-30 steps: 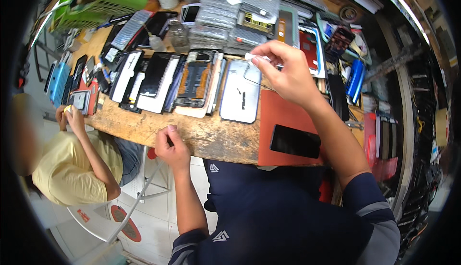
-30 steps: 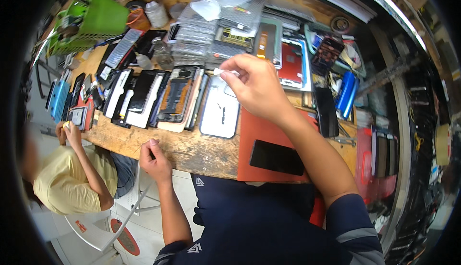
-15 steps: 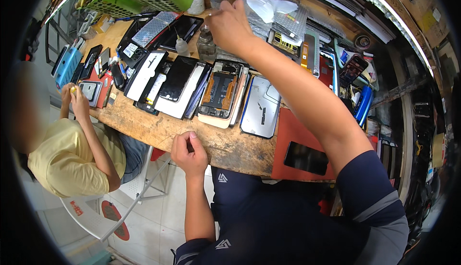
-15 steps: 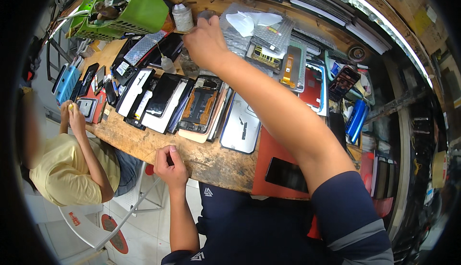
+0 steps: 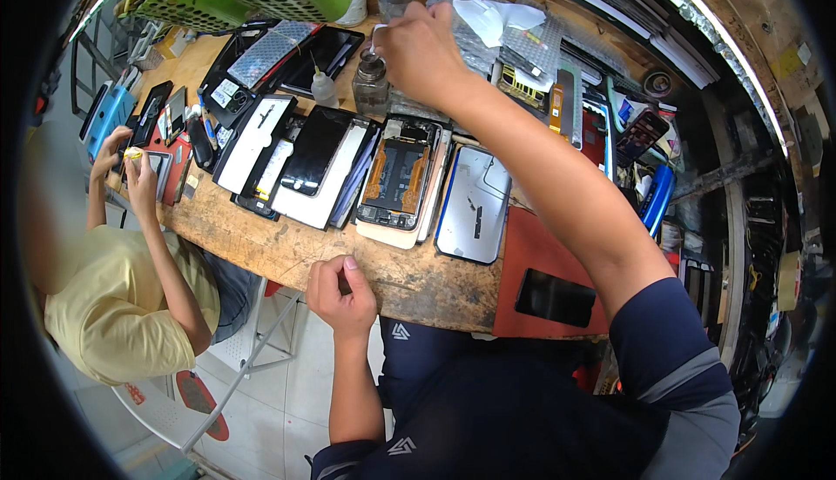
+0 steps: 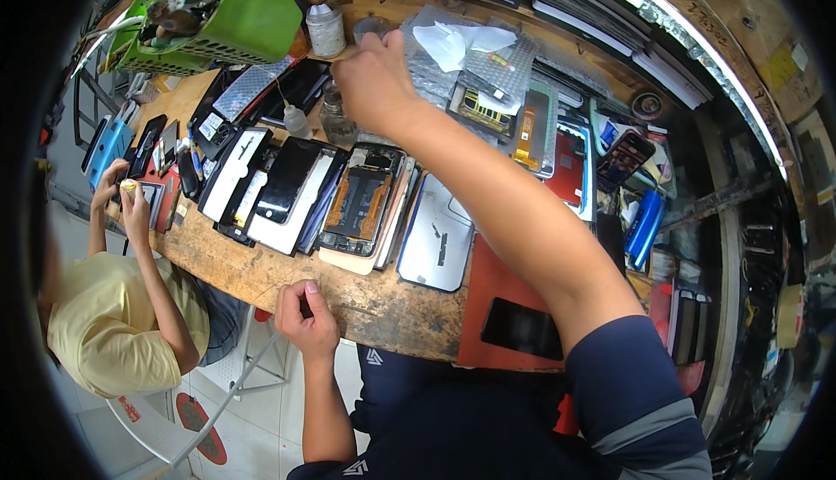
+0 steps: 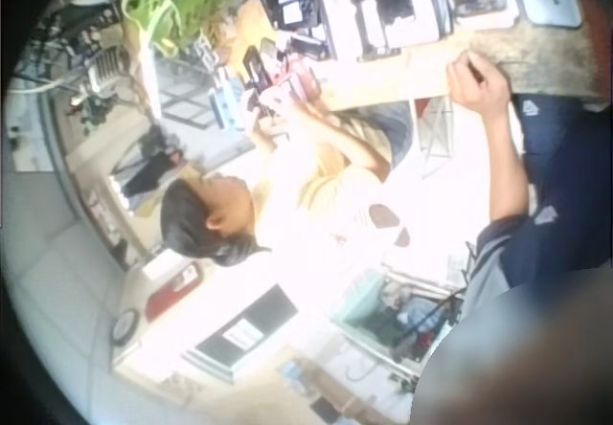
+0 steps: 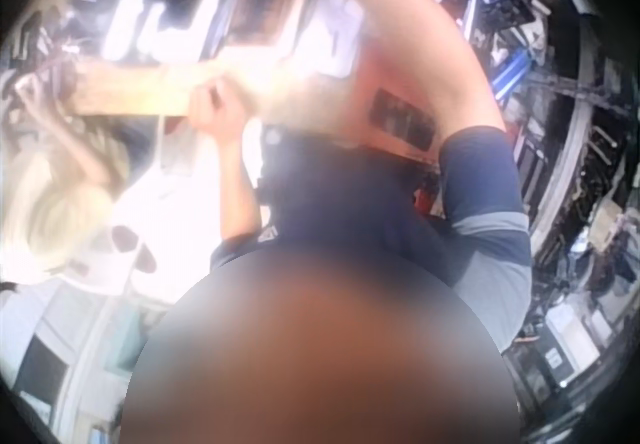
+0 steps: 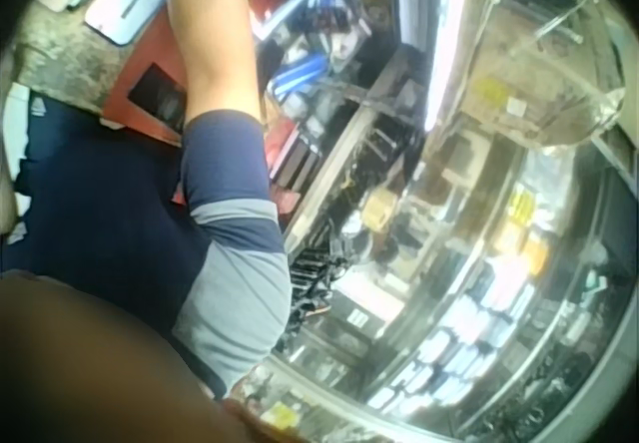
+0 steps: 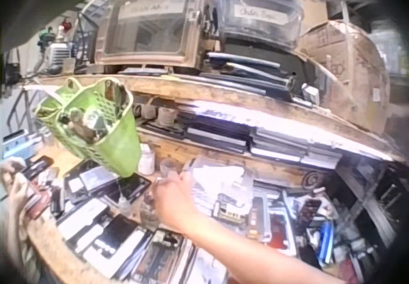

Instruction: The person wipes the back and front of a black smartphone with a white cloth on a cluttered workbench. They handle several other mobile phones and parts, moving them aside to access the work area, then continue wiping the device.

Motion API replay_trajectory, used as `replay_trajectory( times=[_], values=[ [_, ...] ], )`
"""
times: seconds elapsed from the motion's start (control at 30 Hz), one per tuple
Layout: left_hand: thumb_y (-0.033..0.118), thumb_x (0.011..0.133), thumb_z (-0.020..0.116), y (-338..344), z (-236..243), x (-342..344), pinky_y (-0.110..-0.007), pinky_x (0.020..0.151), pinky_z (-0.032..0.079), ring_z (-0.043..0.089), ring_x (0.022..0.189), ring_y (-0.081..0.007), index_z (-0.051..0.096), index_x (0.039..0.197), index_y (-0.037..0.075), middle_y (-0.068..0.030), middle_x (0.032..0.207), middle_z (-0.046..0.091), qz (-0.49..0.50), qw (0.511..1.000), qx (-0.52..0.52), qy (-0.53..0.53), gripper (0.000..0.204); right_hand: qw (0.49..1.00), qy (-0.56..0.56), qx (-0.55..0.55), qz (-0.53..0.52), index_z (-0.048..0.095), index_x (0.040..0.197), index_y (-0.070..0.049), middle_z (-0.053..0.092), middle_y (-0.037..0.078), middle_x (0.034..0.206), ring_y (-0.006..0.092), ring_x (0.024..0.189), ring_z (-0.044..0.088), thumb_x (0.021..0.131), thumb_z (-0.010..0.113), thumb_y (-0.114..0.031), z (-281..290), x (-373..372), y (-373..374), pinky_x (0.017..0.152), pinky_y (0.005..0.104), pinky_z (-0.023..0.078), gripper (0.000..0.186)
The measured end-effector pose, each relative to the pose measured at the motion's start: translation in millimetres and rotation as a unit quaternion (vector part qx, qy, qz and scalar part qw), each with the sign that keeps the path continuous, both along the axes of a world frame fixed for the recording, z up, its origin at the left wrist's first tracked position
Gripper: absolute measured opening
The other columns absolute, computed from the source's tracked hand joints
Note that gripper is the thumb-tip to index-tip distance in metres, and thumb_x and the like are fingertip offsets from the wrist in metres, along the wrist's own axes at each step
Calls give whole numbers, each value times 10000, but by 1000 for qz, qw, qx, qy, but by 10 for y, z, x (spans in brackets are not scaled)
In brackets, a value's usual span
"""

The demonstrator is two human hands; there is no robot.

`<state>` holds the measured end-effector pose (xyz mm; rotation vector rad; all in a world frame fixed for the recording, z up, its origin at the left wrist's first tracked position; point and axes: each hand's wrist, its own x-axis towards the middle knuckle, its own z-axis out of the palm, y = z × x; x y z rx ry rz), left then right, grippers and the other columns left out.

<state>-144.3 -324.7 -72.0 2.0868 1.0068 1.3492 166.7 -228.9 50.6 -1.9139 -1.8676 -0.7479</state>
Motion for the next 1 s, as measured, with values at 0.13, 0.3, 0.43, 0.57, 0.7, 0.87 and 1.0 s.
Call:
replay_trajectory(
  times=[0.13, 0.3, 0.43, 0.57, 0.7, 0.87, 1.0],
  values=[
    [66, 957, 669, 14, -12, 16, -376, 549, 399, 528, 593, -242, 652, 855, 27, -84, 718, 573, 1, 1000, 28, -12, 110, 999, 5, -39, -6, 813, 929, -127, 750, 35, 899, 287, 1010, 600, 829, 738, -78, 8, 10, 3, 921, 508, 352, 134],
    [64, 955, 667, 17, -2, 25, -378, 560, 406, 539, 609, -254, 654, 856, 22, -90, 721, 579, -1, 1000, 27, -16, 109, 1000, -9, -10, -3, 815, 939, -122, 745, 34, 935, 293, 1030, 600, 785, 745, -63, 30, -16, 1, 932, 511, 359, 179],
    [58, 956, 660, 11, -20, 8, -383, 572, 414, 548, 622, -261, 659, 856, 18, -94, 725, 586, 6, 1000, 22, -9, 107, 999, -5, -38, -21, 830, 991, -122, 751, 39, 977, 293, 1056, 601, 758, 744, -51, 77, 2, 14, 952, 516, 360, 259],
    [52, 963, 648, -2, -81, -50, -381, 595, 438, 565, 641, -272, 666, 876, 0, -110, 738, 597, 30, 999, 22, -10, 103, 999, 28, -22, 17, 840, 1008, -146, 762, 43, 1040, 291, 1123, 608, 779, 742, -79, 93, -87, 87, 996, 532, 361, 258],
    [56, 995, 631, 7, -160, -18, -381, 648, 478, 583, 691, -256, 662, 899, -27, -118, 797, 638, 31, 999, 0, -27, 130, 989, -33, -117, -82, 846, 944, -215, 774, 68, 1103, 302, 1196, 604, 855, 726, -262, -5, -250, 221, 1054, 589, 357, 156],
    [114, 1042, 628, 66, -188, -36, -367, 668, 473, 559, 711, -216, 660, 916, -39, -107, 790, 633, 45, 999, -31, -4, 200, 996, 44, -20, -69, 847, 906, -167, 762, 69, 1052, 314, 1161, 595, 821, 730, -247, 3, -331, 240, 1069, 589, 352, 165],
    [134, 1054, 639, 110, -206, -31, -359, 673, 482, 546, 705, -204, 660, 933, -45, -100, 780, 639, 41, 999, -5, -5, 217, 995, 59, 44, -67, 843, 869, -130, 749, 81, 1007, 317, 1145, 590, 788, 733, -223, 111, -321, -55, 1030, 564, 376, 165]
  ],
)
